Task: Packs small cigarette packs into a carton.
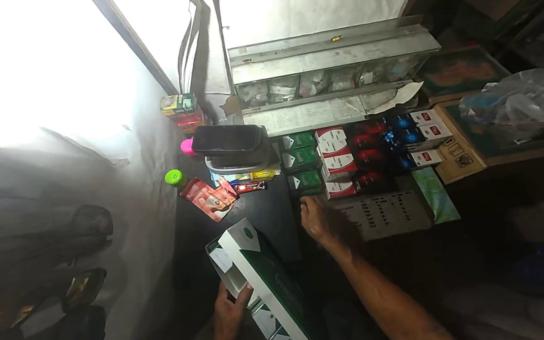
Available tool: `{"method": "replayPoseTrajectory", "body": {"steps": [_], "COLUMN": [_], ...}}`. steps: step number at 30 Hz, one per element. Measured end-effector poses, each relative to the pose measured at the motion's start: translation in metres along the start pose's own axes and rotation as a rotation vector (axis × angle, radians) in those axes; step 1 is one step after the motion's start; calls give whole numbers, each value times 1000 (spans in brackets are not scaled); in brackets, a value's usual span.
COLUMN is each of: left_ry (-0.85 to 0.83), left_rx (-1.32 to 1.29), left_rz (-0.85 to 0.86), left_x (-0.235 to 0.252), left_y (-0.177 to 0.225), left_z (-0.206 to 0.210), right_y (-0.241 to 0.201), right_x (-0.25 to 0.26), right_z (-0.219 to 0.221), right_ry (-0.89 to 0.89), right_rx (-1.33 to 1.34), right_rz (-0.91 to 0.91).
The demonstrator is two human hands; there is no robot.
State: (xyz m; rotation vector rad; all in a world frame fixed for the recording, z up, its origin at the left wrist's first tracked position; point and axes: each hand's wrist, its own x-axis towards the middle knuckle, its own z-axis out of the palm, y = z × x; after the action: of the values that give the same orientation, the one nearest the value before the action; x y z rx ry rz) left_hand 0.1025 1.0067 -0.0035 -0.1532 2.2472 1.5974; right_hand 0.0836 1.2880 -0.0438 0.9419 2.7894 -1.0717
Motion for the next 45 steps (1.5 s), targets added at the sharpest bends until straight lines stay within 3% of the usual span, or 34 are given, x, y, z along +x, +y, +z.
{"method": "replayPoseTrajectory", "body": {"steps": [2,5,10,13,16,17,19,21,25,29,34,39,45], "left_ry": [-6,-10,-44,-62,-105,-118,-128,-139,-206,-289,-317,-293,-217], "left_rx": [-11,-37,-32,3,0,-3,2,0,27,-30,-113,-138,-218], "left_rz": [2,-3,24,2,-13,-7,26,36,-19,-68,-59,-68,-50], "left_x": [0,1,7,12,15,16,16,17,17,18,13,-14,-32], "left_y": [2,8,11,14,17,18,17,15,12,9,4,-8,-18], "left_z": [1,3,3,2,-1,-1,-1,0,-5,-14,-17,-14,-9], "right_y": [5,7,9,-9,-55,-76,-112,-128,-131,-142,-133,-136,-139], "right_x": [13,46,66,34,-35,-64,-115,-139,-106,-63,-55,-44,-44], "right_z": [1,1,-6,-37,-76,-88,-92,-69,-28,-9,4,2,19], "right_ry": [-202,-293,-310,-157,125,90,-146,-256,-331,-481,-444,-616,-543], "right_rx": [-150,-296,-302,-14,372,486,621,422,-249,-585,-531,-468,-494], "right_rz": [-36,-128,-156,-176,-565,-722,-958,-1091,-878,-729,-849,-831,-834]}}
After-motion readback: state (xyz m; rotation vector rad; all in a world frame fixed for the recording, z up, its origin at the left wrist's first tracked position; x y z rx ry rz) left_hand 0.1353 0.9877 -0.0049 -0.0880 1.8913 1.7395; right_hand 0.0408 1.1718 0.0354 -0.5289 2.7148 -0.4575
